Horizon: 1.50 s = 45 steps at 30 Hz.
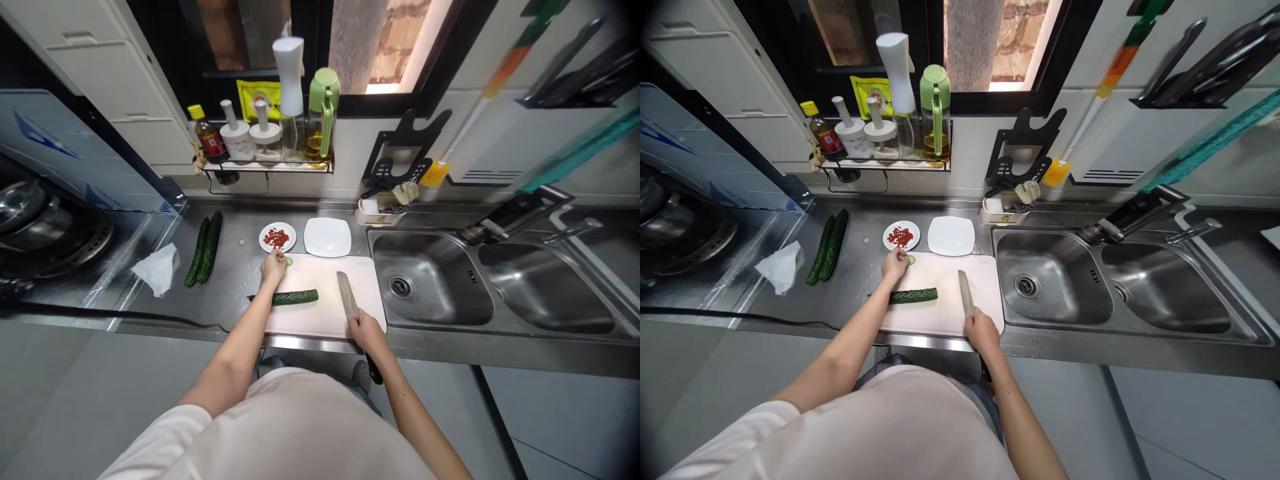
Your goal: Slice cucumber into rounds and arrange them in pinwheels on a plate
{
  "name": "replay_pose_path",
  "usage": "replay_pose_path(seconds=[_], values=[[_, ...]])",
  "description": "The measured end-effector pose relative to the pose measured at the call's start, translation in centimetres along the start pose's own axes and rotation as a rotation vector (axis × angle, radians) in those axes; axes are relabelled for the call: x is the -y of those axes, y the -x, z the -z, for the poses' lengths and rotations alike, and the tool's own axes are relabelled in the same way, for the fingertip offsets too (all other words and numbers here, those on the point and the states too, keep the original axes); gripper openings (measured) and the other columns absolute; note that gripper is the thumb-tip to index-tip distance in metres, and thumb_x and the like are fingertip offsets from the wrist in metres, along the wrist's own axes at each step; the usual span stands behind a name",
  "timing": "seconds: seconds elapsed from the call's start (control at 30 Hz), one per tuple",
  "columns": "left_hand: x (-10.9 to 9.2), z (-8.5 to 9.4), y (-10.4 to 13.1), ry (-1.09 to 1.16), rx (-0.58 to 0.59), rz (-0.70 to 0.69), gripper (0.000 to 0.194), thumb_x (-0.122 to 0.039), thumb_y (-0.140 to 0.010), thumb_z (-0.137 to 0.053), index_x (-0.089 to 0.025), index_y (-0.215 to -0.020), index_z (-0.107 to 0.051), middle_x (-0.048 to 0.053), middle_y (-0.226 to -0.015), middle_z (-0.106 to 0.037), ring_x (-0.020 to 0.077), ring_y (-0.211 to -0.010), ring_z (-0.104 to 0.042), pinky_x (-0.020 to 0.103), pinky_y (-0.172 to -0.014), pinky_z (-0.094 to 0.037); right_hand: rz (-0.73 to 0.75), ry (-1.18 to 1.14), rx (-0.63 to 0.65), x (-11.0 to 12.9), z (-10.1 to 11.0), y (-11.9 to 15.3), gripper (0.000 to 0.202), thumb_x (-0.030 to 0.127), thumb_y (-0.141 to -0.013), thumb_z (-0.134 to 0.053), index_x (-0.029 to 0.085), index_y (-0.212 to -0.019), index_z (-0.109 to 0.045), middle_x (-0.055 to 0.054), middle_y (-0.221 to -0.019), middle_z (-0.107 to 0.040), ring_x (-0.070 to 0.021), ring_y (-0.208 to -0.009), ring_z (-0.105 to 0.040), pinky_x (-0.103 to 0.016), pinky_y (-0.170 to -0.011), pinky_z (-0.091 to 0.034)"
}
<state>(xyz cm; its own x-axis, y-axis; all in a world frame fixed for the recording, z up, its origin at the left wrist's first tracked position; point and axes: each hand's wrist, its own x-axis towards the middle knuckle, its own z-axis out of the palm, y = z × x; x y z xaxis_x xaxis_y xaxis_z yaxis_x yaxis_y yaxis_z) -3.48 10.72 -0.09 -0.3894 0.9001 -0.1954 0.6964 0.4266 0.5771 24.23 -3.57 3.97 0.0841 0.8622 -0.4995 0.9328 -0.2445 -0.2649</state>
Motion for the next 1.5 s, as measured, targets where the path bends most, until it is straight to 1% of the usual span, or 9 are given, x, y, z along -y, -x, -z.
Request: replay_pose_path(seconds=[0.2, 0.4, 0.47, 0.67, 1.07, 1.23, 1.37, 1.43, 1.5], values=[[-0.1, 0.2, 0.4, -0.133, -0.031, -0.036, 0.021, -0.025, -0.083, -0.055, -0.029, -0.102, -0.062, 0.002, -0.097, -0.071, 0.0222, -0.097, -0.062, 0.033, -0.084, -0.040, 0.004, 0.005, 0.006, 0.2, 0.2, 0.0, 0.027, 0.025, -0.093, -0.040, 0.018, -0.109, -0.061, -0.010, -0.101, -0.070, -0.0199, -0.091, -0.063, -0.025, -0.065, -0.031], [0.1, 0.2, 1.1, -0.221, -0.021, -0.129, 0.023, -0.035, -0.083, -0.059, -0.025, -0.102, -0.068, 0.008, -0.113, -0.068, 0.0263, -0.107, -0.059, 0.037, -0.089, -0.040, 0.013, -0.003, 0.000, 0.1, 0.2, 0.0, 0.028, 0.024, -0.093, -0.040, 0.018, -0.110, -0.061, -0.010, -0.102, -0.070, -0.0197, -0.092, -0.063, -0.025, -0.066, -0.032], [0.1, 0.1, 1.2, -0.238, -0.027, -0.141, 0.024, -0.035, -0.084, -0.058, -0.025, -0.103, -0.069, 0.009, -0.115, -0.067, 0.0264, -0.109, -0.058, 0.037, -0.090, -0.039, 0.017, -0.001, -0.003, 0.1, 0.2, 0.0, 0.028, 0.024, -0.093, -0.039, 0.017, -0.110, -0.061, -0.010, -0.102, -0.070, -0.0198, -0.092, -0.063, -0.025, -0.066, -0.032], [-0.2, 0.0, 1.4, -0.241, -0.039, -0.134, 0.025, -0.037, -0.084, -0.060, -0.025, -0.103, -0.071, 0.010, -0.115, -0.066, 0.0261, -0.108, -0.058, 0.037, -0.090, -0.039, 0.022, -0.004, -0.012, 0.0, 0.2, 0.1, 0.028, 0.024, -0.092, -0.039, 0.017, -0.108, -0.061, -0.010, -0.099, -0.070, -0.0194, -0.090, -0.063, -0.024, -0.065, -0.032], [-0.6, -0.2, 1.7, -0.253, -0.064, -0.139, 0.023, -0.036, -0.085, -0.059, -0.024, -0.102, -0.070, 0.011, -0.113, -0.067, 0.0277, -0.108, -0.058, 0.039, -0.090, -0.037, 0.032, 0.007, -0.007, 0.2, 0.6, 0.1, 0.029, 0.024, -0.092, -0.039, 0.017, -0.109, -0.062, -0.011, -0.104, -0.070, -0.0200, -0.093, -0.063, -0.024, -0.068, -0.034], [-0.8, 0.2, 1.9, -0.189, -0.063, -0.102, 0.024, -0.036, -0.083, -0.060, -0.025, -0.102, -0.069, 0.010, -0.111, -0.067, 0.0282, -0.108, -0.058, 0.040, -0.090, -0.038, 0.042, 0.003, -0.008, 0.2, 0.7, 0.0, 0.029, 0.023, -0.091, -0.038, 0.017, -0.108, -0.061, -0.010, -0.103, -0.070, -0.0195, -0.094, -0.063, -0.024, -0.068, -0.034], [-1.1, 0.7, 2.9, -0.094, -0.134, -0.045, 0.030, -0.039, -0.082, -0.060, -0.026, -0.109, -0.063, 0.008, -0.105, -0.069, 0.0283, -0.108, -0.055, 0.039, -0.090, -0.039, 0.035, 0.006, -0.011, 0.3, 0.7, 0.1, 0.030, 0.023, -0.091, -0.038, 0.017, -0.109, -0.061, -0.011, -0.104, -0.070, -0.0200, -0.093, -0.063, -0.024, -0.067, -0.034], [-1.1, 0.8, 4.0, -0.061, -0.173, -0.080, 0.027, -0.037, -0.084, -0.059, -0.025, -0.108, -0.062, 0.007, -0.105, -0.068, 0.0273, -0.108, -0.055, 0.038, -0.090, -0.039, 0.032, 0.005, -0.012, 0.4, 0.7, 0.1, 0.031, 0.023, -0.091, -0.038, 0.016, -0.110, -0.062, -0.012, -0.104, -0.070, -0.0207, -0.093, -0.063, -0.025, -0.067, -0.034], [-0.9, 0.6, 5.4, -0.042, -0.172, -0.174, 0.021, -0.034, -0.085, -0.057, -0.025, -0.103, -0.064, 0.007, -0.105, -0.067, 0.0255, -0.106, -0.055, 0.037, -0.091, -0.040, 0.036, 0.002, -0.019, 0.4, 0.6, 0.1, 0.032, 0.023, -0.091, -0.037, 0.016, -0.111, -0.061, -0.013, -0.105, -0.069, -0.0210, -0.094, -0.063, -0.025, -0.067, -0.035]])
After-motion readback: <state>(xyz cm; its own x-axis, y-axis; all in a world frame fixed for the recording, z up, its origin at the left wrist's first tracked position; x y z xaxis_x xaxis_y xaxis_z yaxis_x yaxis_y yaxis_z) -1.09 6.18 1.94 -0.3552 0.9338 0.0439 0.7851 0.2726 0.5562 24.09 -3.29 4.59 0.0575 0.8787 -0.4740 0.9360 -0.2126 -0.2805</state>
